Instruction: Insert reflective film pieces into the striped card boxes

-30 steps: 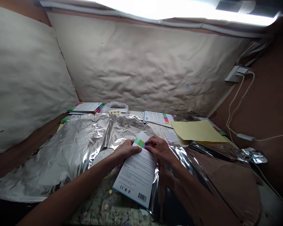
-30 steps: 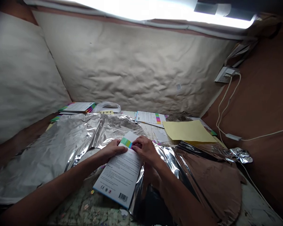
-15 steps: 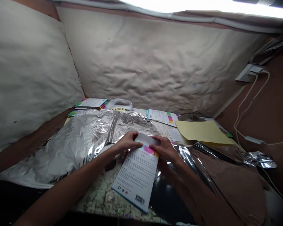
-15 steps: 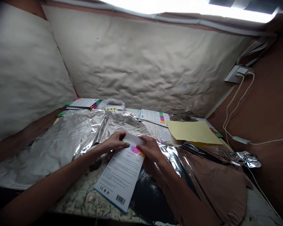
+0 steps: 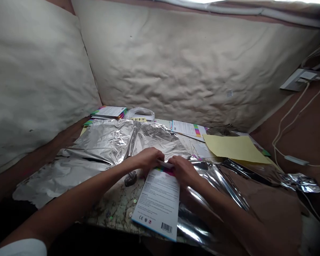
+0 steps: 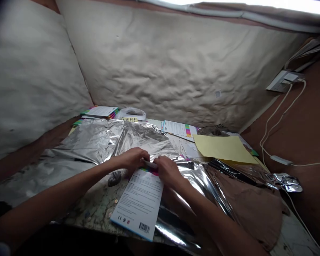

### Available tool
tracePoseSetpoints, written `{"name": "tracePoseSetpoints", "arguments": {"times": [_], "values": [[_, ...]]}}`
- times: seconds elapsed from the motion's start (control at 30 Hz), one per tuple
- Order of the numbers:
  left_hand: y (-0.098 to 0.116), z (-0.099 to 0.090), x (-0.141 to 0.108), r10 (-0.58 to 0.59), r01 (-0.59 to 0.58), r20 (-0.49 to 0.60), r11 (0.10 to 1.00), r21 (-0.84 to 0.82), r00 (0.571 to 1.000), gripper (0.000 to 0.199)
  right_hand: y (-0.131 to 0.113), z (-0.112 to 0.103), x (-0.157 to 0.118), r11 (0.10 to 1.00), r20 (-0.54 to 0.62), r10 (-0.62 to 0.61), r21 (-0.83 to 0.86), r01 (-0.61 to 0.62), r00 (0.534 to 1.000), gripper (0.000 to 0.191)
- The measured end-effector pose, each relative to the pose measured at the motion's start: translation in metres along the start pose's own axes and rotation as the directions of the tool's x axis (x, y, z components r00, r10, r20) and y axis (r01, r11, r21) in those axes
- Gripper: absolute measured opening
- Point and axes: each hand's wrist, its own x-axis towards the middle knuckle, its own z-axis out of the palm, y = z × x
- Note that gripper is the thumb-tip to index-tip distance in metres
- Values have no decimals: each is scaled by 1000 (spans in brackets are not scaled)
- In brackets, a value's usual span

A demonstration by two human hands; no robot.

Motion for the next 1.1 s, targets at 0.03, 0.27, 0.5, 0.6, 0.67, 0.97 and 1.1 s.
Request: {"name": "tracePoseSetpoints", "arguments": {"times": [0.03, 0.27, 0.5, 0.6, 0.67, 0.97, 1.1], "values": [[0, 4, -3, 8, -6, -35, 997, 72, 999, 21, -3, 2, -3, 999, -16, -19, -46, 18, 1000, 16], [5, 26, -40, 135, -121, -25, 948, 295, 991, 31, 3, 11, -31, 984, -92, -180, -3, 181, 979, 29], [15, 37, -64, 229, -225, -27, 969, 98, 973, 50, 16, 18, -39, 961, -217, -270, -124, 248, 938, 28], [15, 44, -64, 223, -214, -43, 965, 153, 974, 43, 8, 10, -48, 972, -302, -237, -85, 221, 924, 23], [16, 48, -63, 235, -220, -60, 957, 191, 970, 40, -1, 7, -58, 977, -320, -202, 0, 213, 926, 19], [8, 53, -55, 178, -161, -165, 981, 112, 970, 45, -25, 18, -79, 998, -73, 58, 25, -57, 996, 42], [8, 51, -54, 111, -115, -209, 993, -5, 972, 52, -22, 9, -70, 992, -16, 94, 88, -93, 995, 40]]}}
